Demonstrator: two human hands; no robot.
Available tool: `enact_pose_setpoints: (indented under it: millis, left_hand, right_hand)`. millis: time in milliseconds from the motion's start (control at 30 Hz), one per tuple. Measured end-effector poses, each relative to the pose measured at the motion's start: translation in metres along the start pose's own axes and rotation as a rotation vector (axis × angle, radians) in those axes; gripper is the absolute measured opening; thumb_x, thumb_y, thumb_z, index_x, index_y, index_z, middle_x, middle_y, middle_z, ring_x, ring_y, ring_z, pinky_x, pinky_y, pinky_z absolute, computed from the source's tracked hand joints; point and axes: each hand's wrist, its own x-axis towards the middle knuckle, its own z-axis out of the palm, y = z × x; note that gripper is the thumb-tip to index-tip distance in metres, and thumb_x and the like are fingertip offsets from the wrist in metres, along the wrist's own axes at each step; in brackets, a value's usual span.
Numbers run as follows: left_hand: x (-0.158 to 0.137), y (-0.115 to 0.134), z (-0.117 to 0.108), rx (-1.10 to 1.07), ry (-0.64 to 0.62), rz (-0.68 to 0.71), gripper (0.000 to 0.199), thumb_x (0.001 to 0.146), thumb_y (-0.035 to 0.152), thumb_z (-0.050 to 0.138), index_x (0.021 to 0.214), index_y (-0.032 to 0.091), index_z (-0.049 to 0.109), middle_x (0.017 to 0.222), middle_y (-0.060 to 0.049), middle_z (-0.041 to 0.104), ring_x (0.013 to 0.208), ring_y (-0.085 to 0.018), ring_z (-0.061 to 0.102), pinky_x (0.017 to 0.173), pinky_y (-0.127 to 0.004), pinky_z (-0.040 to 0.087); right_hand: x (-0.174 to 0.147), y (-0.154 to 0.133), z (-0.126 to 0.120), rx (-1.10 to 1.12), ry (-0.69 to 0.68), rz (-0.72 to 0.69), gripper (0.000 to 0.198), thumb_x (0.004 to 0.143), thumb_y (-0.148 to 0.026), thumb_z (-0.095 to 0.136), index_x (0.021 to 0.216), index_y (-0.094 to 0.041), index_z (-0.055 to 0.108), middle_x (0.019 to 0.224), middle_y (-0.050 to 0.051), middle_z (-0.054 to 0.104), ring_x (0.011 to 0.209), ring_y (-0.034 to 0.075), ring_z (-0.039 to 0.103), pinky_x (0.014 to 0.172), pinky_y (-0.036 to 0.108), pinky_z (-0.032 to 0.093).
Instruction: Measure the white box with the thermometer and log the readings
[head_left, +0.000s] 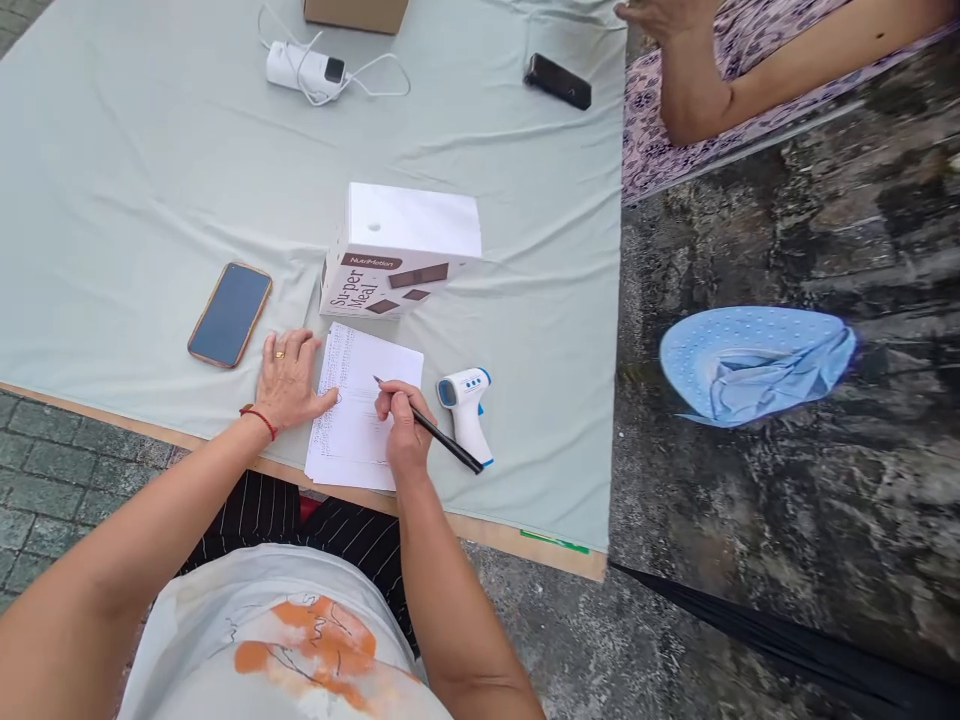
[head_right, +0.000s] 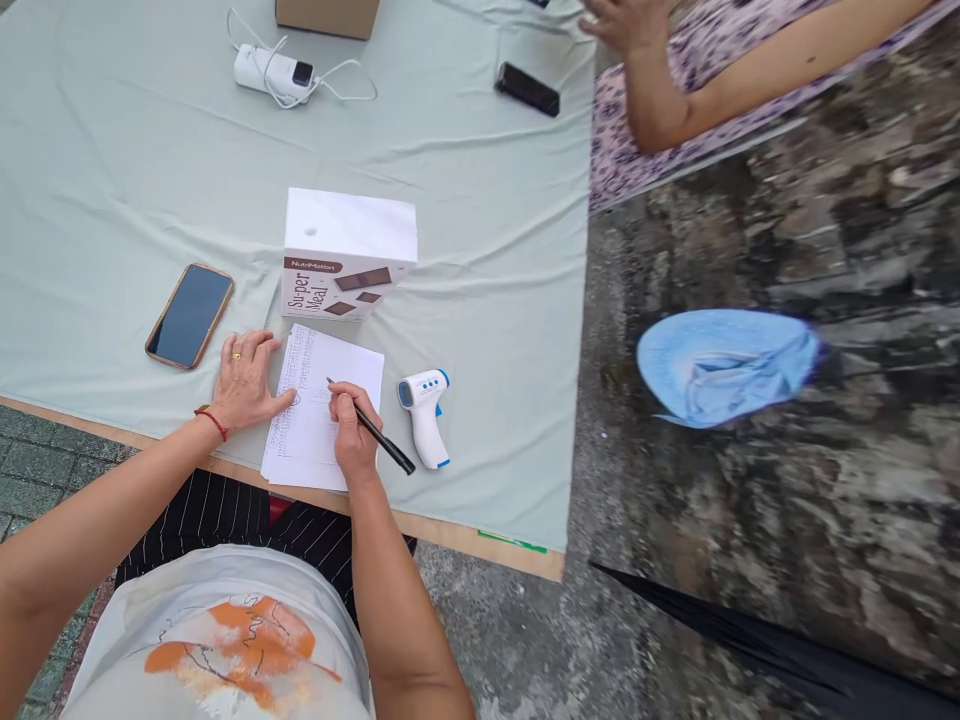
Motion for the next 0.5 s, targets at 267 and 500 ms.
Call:
enact_pose_setpoints:
  millis: [267,500]
  left_hand:
    - [-0.002,0.003,0.001,0.053,0.022,0.021,0.066,0.070,0.044,0.069,0.126,0.015,0.049,0.138,-0.018,0.051,0.135,-0.037,0.043,0.122,-0.058,0.017]
    - [-0.002,0.004,0.003,0.045,0.021,0.027,0.067,0.070,0.044,0.068,0.127,0.015,0.048,0.138,-0.018,0.051,0.135,-0.037,0.043,0.122,-0.058,0.016]
  right_hand:
    - [0.004,0.011,0.016,-0.128,0.055,0.022,0.013,0.073,-0.033,0.062,0.079,-0.021,0.066,0.068,-0.002,0.062,0.061,0.013,0.055,0.062,0.030,0.047]
    - [0.001,0.016,0.023,-0.292,0.079,-0.062,0.009,0.072,-0.030,0.057,0.070,-0.022,0.060,0.059,-0.004,0.059,0.054,0.012,0.051,0.056,0.027,0.045]
